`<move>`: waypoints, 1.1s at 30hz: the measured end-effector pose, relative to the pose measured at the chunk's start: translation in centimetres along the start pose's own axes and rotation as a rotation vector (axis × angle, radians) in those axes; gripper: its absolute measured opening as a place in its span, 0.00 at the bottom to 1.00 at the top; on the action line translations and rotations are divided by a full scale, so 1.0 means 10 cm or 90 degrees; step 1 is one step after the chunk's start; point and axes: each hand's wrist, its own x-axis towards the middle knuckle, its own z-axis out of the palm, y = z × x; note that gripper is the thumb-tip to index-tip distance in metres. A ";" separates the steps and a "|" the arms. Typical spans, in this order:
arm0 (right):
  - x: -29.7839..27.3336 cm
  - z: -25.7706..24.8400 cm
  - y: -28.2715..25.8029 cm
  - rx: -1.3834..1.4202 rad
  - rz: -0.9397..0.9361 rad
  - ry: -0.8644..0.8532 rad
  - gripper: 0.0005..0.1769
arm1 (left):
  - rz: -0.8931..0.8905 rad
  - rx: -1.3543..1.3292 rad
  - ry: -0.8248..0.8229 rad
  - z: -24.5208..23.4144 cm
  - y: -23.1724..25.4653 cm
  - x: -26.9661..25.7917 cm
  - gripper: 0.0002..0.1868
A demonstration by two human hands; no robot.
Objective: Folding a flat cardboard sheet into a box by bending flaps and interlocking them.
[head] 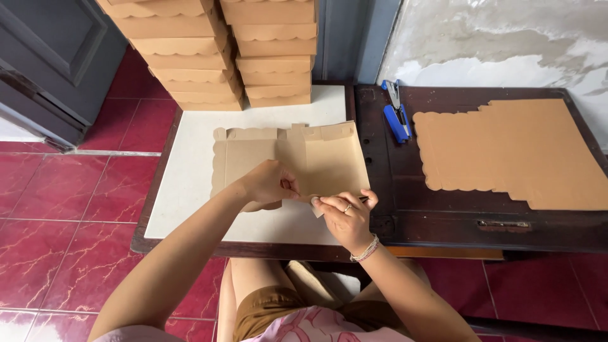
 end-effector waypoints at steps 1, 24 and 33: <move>0.01 0.00 0.01 0.001 -0.003 0.003 0.12 | 0.000 0.001 0.004 0.01 -0.01 0.01 0.06; -0.04 -0.03 -0.03 -0.014 0.013 -0.019 0.09 | 0.047 0.155 0.069 0.17 0.47 -0.04 0.04; 0.01 -0.05 -0.04 -0.012 0.010 -0.015 0.11 | 0.011 0.092 0.096 0.05 0.44 -0.21 0.05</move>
